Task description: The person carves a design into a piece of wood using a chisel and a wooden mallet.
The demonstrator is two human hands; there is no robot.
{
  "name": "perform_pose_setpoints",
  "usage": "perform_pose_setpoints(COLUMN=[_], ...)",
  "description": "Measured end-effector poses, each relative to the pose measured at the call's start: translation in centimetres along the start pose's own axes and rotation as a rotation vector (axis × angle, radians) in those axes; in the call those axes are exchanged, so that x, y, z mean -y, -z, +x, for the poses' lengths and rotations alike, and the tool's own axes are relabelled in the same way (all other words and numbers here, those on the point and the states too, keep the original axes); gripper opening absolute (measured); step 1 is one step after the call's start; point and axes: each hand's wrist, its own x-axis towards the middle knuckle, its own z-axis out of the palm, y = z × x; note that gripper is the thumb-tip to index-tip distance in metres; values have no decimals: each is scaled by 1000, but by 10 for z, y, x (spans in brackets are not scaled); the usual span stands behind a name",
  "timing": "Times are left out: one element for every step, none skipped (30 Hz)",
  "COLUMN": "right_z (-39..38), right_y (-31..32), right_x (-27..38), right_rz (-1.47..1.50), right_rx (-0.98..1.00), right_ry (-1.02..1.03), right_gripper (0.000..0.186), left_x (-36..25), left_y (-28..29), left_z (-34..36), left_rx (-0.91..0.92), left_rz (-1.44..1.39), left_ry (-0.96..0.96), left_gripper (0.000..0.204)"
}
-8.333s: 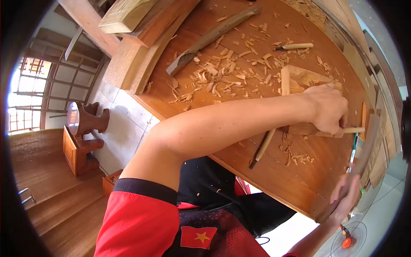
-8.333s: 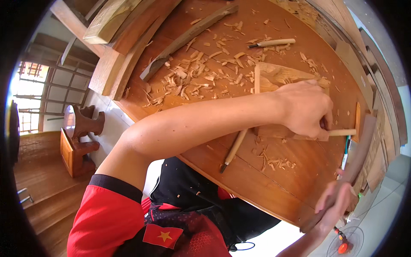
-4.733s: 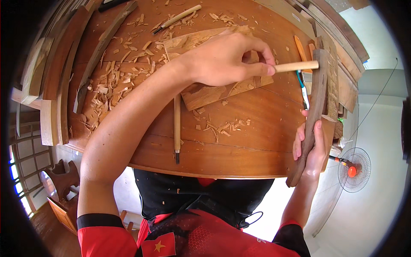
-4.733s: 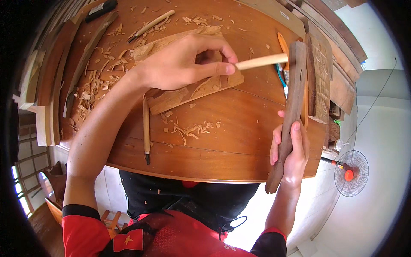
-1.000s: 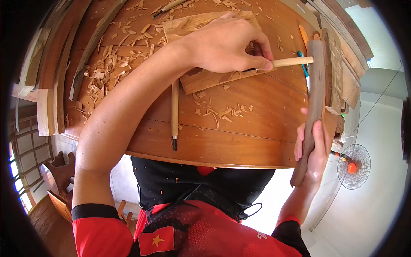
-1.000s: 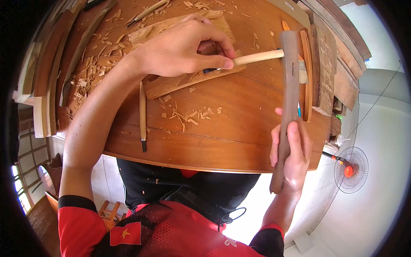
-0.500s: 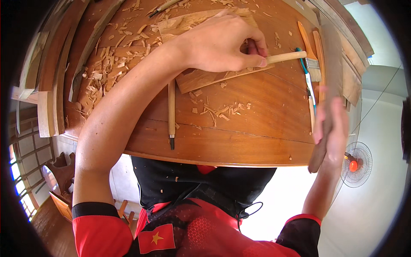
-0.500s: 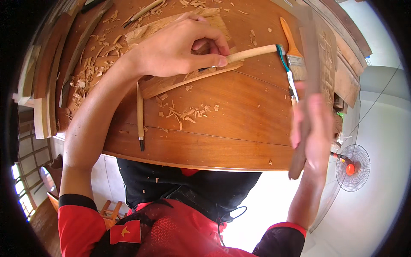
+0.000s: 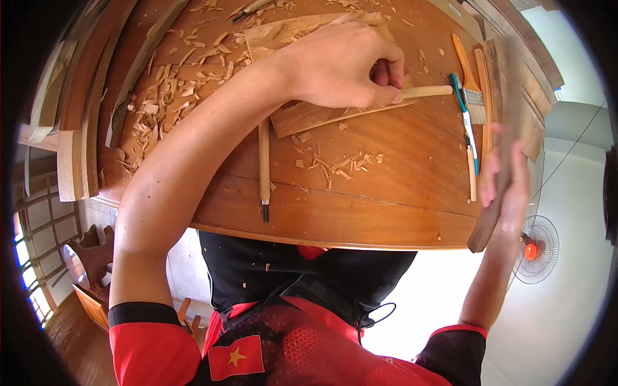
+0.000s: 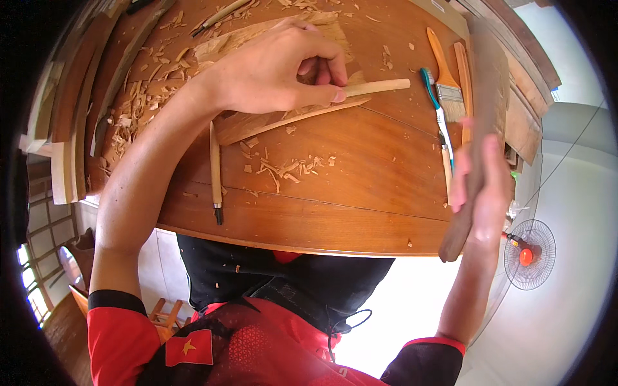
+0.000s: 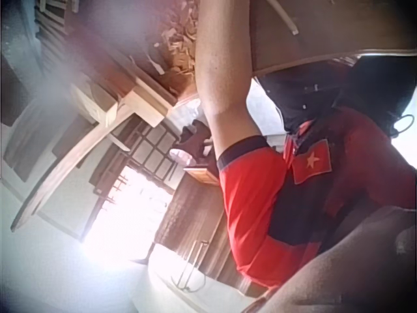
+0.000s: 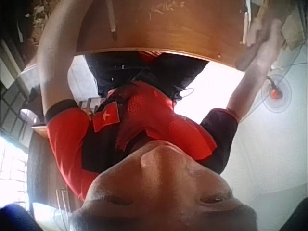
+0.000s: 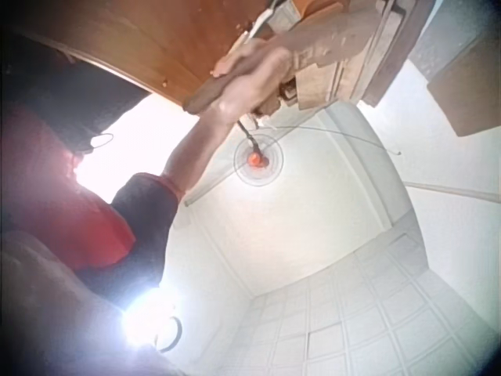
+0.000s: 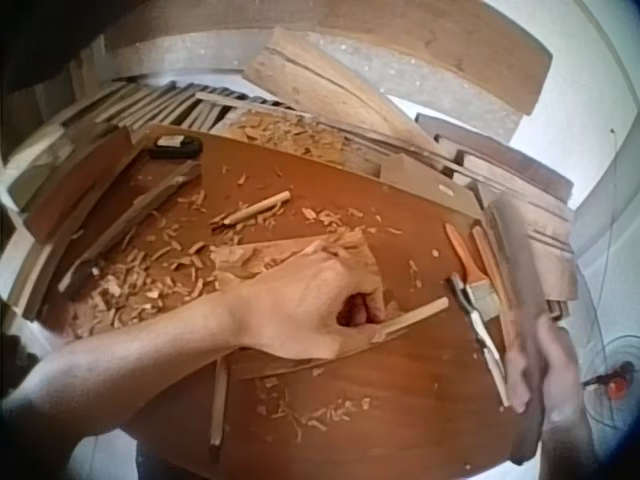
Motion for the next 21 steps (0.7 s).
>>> perform_pose_setpoints(right_z=[-1,-2,-4,-6,-7,-4,-2,1,3,4,2,-4,-6,-4,-2,-3,-2,5,5,5,5], right_y=[-1,-1,0,1,0,-1,-5,-11,-19,-30,-45,-56,-70,-82,-94,-105,-115,-125,-131,-135,-137], right_x=[-1,0,0,-1,-1,0,0,-2,-5,-8,-6,-2,-3,-4,-4,-2,-2,-11,-11,-9,-8], right_rz=[-138,-319,-321,-215,-108,16,19,22,28,-25,-33,-123,-201,-247,-290,-339,-390,-329,-333,-350,-370], right_rx=[87,255,250,204,157,90,87,23,-40,16,51,58,77,130,192,205,217,222,225,192,154], right_ry=[-56,-96,-95,-43,9,58,68,132,198,234,260,301,336,376,413,432,451,588,592,569,550], right_gripper=[51,53,53,52,52,46,46,43,41,35,33,31,30,29,29,29,30,34,34,35,37], left_x=[0,-1,-6,-10,-8,-4,-1,2,2,2,6,9,9,11,14,17,21,16,17,19,20], left_y=[1,4,7,9,7,4,3,4,6,9,7,0,-1,0,1,-1,-2,3,4,2,3], left_z=[-1,-2,0,1,2,4,5,4,3,0,-2,3,4,5,2,1,0,3,3,4,5], left_rx=[-7,-5,29,64,63,20,-22,-24,-8,3,-5,-46,-83,-55,-64,-152,-240,-247,-254,-277,-298], left_rz=[13,16,-17,-48,-46,-80,-112,-103,-114,-119,-98,-198,-289,-310,-294,-410,-528,-600,-601,-539,-478], left_ry=[-6,-8,35,77,73,37,0,-8,35,88,89,40,4,32,35,76,114,89,86,76,59], left_gripper=[22,22,22,22,22,22,22,22,21,20,20,19,18,19,19,20,21,22,22,23,23])
